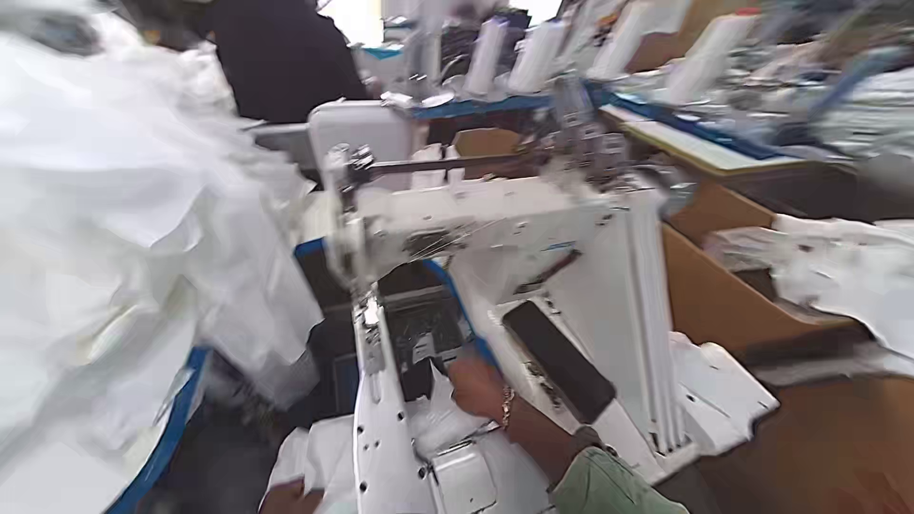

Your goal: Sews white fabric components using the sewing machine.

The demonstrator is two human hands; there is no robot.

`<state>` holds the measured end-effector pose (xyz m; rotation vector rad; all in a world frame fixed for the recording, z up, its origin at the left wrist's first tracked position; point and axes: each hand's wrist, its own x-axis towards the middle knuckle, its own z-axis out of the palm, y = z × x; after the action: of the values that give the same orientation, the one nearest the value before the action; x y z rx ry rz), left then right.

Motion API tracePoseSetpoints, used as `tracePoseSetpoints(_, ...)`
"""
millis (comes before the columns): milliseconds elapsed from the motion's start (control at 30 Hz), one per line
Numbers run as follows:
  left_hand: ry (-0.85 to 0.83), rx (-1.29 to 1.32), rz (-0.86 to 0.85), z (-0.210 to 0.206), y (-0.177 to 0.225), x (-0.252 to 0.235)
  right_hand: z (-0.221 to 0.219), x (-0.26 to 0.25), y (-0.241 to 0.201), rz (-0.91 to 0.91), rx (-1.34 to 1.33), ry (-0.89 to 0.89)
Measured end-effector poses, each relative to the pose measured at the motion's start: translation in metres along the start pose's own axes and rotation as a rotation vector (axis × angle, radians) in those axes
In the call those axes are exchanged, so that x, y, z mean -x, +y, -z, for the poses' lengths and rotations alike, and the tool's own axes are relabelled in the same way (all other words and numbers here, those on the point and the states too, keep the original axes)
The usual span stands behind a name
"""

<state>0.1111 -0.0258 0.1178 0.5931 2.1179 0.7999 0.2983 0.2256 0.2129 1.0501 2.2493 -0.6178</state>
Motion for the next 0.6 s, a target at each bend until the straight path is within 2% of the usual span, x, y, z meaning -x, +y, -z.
tracePoseSetpoints(67, 0.004, 0.085, -0.077, 0.011, 0.003, 0.0, -0.001, 0.003, -0.03, 0.046, -0.075, 0.192)
tracePoseSetpoints(100, 0.027, 0.154, -0.198, 0.018, 0.024, -0.006, -0.005, 0.007, -0.045, 0.149, -0.099, 0.385)
tracePoseSetpoints(133, 0.01, 0.233, -0.312, 0.029, 0.053, -0.009, -0.016, 0.008, -0.057, 0.329, -0.122, 0.637)
tracePoseSetpoints(167, -0.068, 0.317, -0.415, 0.036, 0.085, -0.005, -0.028, 0.009, -0.065, 0.513, -0.116, 0.841)
tracePoseSetpoints(200, -0.221, 0.404, -0.486, 0.036, 0.11, 0.004, -0.038, 0.009, -0.066, 0.67, -0.078, 0.988)
tracePoseSetpoints(267, -0.591, 0.589, -0.499, 0.021, 0.122, 0.017, -0.053, 0.01, -0.055, 0.879, 0.005, 1.139)
tracePoseSetpoints(300, -0.672, 0.643, -0.489, 0.016, 0.116, 0.013, -0.053, 0.009, -0.05, 0.91, 0.057, 1.174)
tracePoseSetpoints(333, -0.557, 0.631, -0.513, 0.015, 0.112, 0.004, -0.053, 0.006, -0.048, 0.917, 0.088, 1.198)
tracePoseSetpoints(400, 0.057, 0.386, -0.621, 0.006, 0.119, -0.023, -0.054, 0.002, -0.052, 0.877, 0.062, 1.211)
tracePoseSetpoints(433, 0.262, 0.272, -0.669, -0.005, 0.126, -0.037, -0.055, 0.005, -0.053, 0.823, 0.006, 1.181)
tracePoseSetpoints(500, 0.42, 0.131, -0.701, -0.027, 0.138, -0.045, -0.043, 0.006, -0.048, 0.587, -0.141, 1.103)
tracePoseSetpoints(567, 0.363, 0.031, -0.567, -0.034, 0.141, -0.022, -0.013, 0.0, -0.032, 0.311, -0.248, 0.97)
tracePoseSetpoints(600, 0.294, -0.03, -0.493, -0.032, 0.139, -0.014, -0.005, -0.008, -0.026, 0.268, -0.246, 0.965)
